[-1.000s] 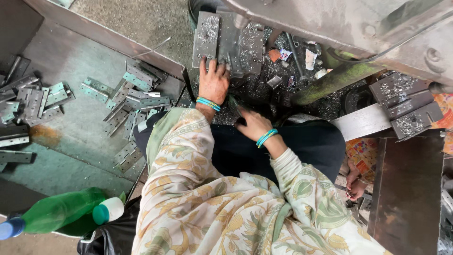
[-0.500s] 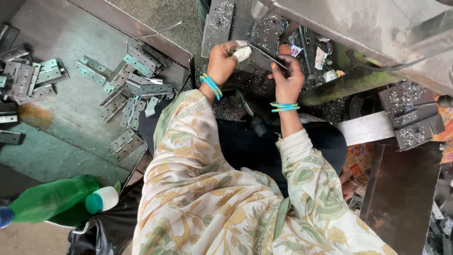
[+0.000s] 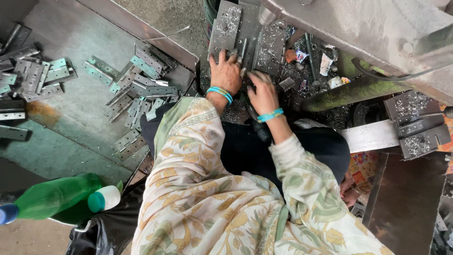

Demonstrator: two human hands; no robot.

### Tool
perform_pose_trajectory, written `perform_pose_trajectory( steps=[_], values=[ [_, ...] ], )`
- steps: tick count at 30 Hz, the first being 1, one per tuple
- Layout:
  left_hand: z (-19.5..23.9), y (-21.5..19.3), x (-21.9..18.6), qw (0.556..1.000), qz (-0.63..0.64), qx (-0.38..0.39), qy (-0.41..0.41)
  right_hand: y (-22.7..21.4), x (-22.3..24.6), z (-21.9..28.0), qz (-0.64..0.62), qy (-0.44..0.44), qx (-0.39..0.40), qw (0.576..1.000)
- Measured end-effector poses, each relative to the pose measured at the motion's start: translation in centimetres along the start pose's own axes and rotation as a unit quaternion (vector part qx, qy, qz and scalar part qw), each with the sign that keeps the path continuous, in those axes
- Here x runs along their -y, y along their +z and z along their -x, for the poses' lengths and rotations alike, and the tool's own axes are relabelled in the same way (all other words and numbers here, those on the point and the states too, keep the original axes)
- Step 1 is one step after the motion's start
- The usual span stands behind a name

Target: The person operates a manual punch press to form metal parts. The person places small metal pieces into the machine by hand, pulls a lever to actuate the press, and then removes the processed parts, repeating this cycle for several pieces.

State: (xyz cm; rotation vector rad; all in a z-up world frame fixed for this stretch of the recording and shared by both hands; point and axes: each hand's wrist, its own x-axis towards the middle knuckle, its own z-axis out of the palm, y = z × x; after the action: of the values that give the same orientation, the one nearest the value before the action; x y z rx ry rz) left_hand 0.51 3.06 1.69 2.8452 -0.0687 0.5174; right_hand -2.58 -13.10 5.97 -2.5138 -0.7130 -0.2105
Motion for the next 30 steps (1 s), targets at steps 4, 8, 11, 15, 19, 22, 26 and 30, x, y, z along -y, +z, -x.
perform_pose_trajectory(
  steps=[4,8,11,15,19,22,26,30],
  values=[
    [-0.2,1.0,-0.7,0.996,-0.060,0.070,0.005,-4.1,1.5,4.6,0.018,0.012,0.139,0.990],
    [-1.6,2.0,-0.6,0.998,-0.047,0.044,-0.007,-2.6,2.1,7.8,0.062,0.092,0.211,0.971],
    [-1.8,2.6,-0.4,0.999,-0.034,0.018,-0.012,0.9,1.1,10.6,0.065,0.157,0.220,0.961],
    [-1.6,2.7,-0.2,0.999,-0.034,0.029,-0.002,3.3,-0.4,13.0,0.011,0.147,0.127,0.981],
    [-1.5,3.2,-0.1,1.000,-0.012,0.012,-0.007,1.9,0.1,11.7,0.042,0.178,0.210,0.960],
    [-1.7,3.5,0.0,0.997,-0.020,-0.072,0.011,-0.1,0.7,9.9,0.042,0.135,0.222,0.965],
    [-2.2,2.9,-0.2,0.998,-0.039,0.054,-0.007,-0.7,0.3,8.6,0.072,0.129,0.237,0.960],
    [-1.8,2.9,-0.6,0.999,-0.049,0.010,-0.002,2.1,0.7,11.8,0.068,0.172,0.211,0.960]
  ],
)
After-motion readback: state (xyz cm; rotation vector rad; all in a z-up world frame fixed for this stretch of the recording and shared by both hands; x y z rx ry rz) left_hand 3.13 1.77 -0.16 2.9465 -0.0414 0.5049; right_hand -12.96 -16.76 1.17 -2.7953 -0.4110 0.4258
